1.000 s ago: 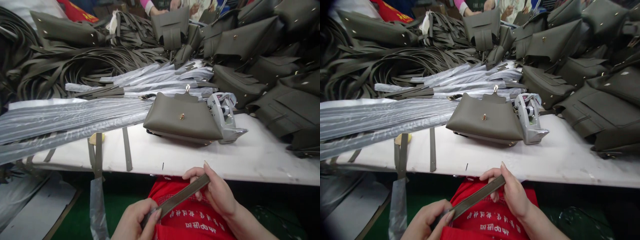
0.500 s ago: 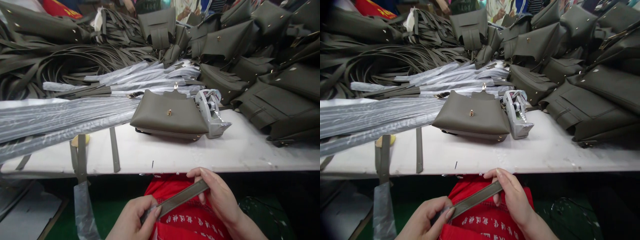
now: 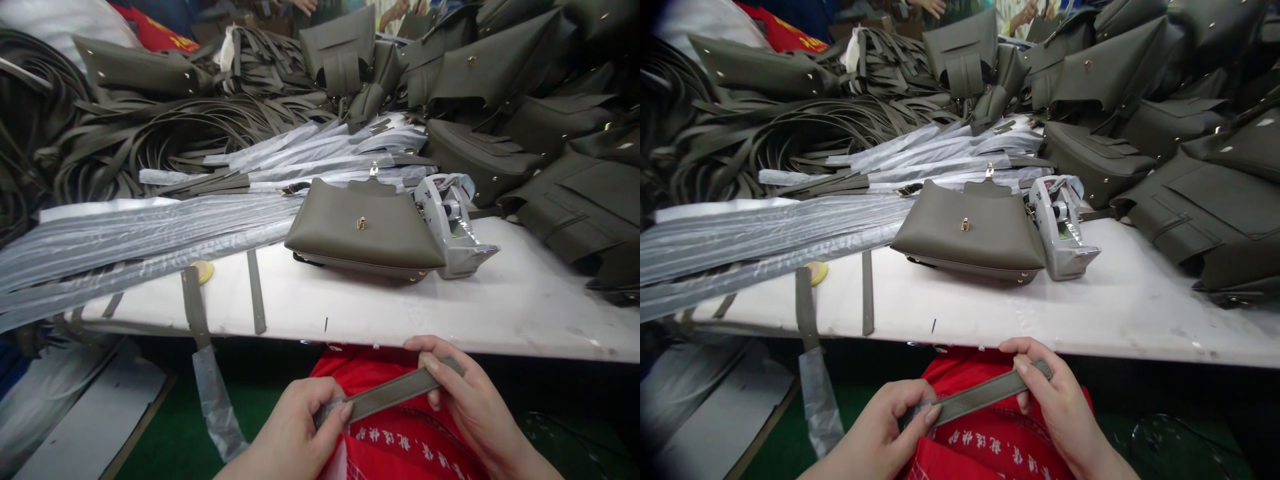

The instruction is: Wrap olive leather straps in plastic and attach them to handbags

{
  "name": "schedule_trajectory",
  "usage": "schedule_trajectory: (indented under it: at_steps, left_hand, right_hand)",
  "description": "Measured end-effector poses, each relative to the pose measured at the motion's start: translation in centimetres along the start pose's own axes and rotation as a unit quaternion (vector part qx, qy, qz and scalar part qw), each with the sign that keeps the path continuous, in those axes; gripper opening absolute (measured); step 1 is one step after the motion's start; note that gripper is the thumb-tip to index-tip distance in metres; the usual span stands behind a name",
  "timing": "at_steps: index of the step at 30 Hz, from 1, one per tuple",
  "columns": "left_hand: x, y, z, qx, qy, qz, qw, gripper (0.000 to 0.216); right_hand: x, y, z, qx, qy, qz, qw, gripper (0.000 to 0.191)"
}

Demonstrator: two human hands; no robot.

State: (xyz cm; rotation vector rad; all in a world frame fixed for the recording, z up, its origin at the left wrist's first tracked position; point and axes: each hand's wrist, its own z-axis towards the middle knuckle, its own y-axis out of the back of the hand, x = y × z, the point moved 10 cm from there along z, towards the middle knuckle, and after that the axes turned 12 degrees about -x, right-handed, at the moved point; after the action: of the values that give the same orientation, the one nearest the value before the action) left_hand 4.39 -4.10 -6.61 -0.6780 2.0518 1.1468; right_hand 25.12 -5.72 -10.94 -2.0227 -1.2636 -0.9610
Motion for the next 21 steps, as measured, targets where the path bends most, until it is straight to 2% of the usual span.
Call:
schedule_trajectory:
  at_steps: [5,10,18,21]
  left_hand:
    - [0.1,0.5,0.4,0.004,-0.018,-0.007,1.000,0.028]
    - [0.8,1.6,0.9,-0.010,-0.031,-0.020,0.999,0.027]
    - [1.1,2.8,3.5,-0.010,-0.043,-0.063,0.997,0.006]
    - [1.0,3.6,4.7,-0.049,-0.050,-0.080,0.994,0.036]
  right_hand:
    - [0.5,-0.5,0.0,0.001,0.010,0.007,1.000,0.036]
    - [0.9,-0.8,0.3,-0.022,0.020,-0.036,0.999,0.037]
    - [2.3,-1.6,3.5,-0.011,0.042,-0.103,0.994,0.035]
    - [3.0,-2.5,5.2,-0.012,0.021,-0.070,0.997,0.035]
